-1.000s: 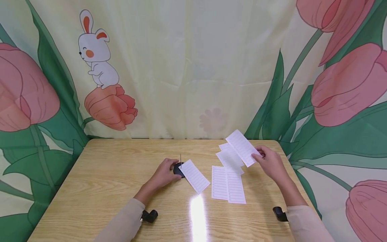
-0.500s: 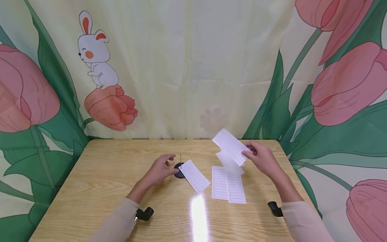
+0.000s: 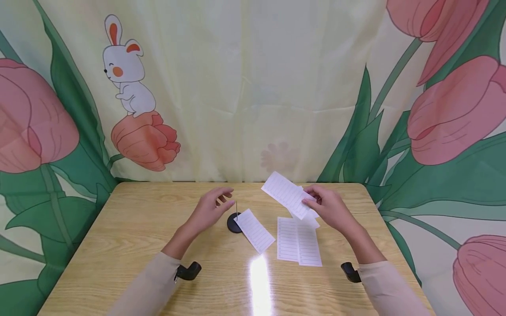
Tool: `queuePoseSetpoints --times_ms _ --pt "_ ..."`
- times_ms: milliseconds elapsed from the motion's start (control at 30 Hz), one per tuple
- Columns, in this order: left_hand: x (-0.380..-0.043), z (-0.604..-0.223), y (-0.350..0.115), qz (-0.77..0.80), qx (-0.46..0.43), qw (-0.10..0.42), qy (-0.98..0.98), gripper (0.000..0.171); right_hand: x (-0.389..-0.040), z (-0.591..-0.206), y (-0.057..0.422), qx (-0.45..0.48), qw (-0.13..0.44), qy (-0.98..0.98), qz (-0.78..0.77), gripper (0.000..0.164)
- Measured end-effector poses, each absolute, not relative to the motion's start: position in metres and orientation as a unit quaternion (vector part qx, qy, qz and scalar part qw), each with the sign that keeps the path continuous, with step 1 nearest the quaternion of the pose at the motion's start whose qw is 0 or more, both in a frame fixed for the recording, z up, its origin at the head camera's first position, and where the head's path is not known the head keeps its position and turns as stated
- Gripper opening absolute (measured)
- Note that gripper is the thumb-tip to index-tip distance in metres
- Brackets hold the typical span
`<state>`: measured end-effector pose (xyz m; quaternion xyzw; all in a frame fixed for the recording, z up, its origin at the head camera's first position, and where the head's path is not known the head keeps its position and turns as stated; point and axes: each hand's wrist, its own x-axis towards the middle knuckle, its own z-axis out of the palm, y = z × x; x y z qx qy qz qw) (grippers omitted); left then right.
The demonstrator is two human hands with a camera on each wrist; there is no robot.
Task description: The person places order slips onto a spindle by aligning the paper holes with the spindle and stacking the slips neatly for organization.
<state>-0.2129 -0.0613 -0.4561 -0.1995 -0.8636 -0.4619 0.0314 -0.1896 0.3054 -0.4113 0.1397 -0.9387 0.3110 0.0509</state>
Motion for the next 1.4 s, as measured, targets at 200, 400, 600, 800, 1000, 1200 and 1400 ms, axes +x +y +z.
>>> queuePoseSetpoints --times_ms 200,400,600,800,1000,1200,1400 --pt "-0.218 -0.44 -0.05 -0.461 -0.216 0.063 -0.859 0.032 -0.19 -0.41 0.293 0.155 0.056 -0.937 0.309 0.025" --pt "-0.223 -0.431 -0.04 -0.473 -0.219 0.062 -0.851 0.025 -0.189 -0.408 0.28 0.163 0.055 -0.931 0.322 0.025" --pt "-0.228 -0.427 -0.035 -0.495 -0.213 0.065 -0.84 0.018 -0.191 -0.411 0.269 0.17 0.049 -0.922 0.344 0.025" --pt "-0.229 -0.427 -0.034 -0.511 -0.201 0.06 -0.834 0.013 -0.193 -0.414 0.26 0.171 0.039 -0.915 0.362 0.023" --pt "-0.228 -0.429 -0.034 -0.52 -0.178 0.048 -0.834 0.011 -0.193 -0.416 0.253 0.17 0.035 -0.911 0.374 0.023" --pt "-0.228 -0.43 -0.035 -0.527 -0.158 0.045 -0.834 0.01 -0.193 -0.422 0.247 0.174 0.034 -0.907 0.383 0.022" --pt "-0.228 -0.431 -0.038 -0.536 -0.143 0.024 -0.832 0.01 -0.19 -0.43 0.241 0.174 0.041 -0.904 0.388 0.021"
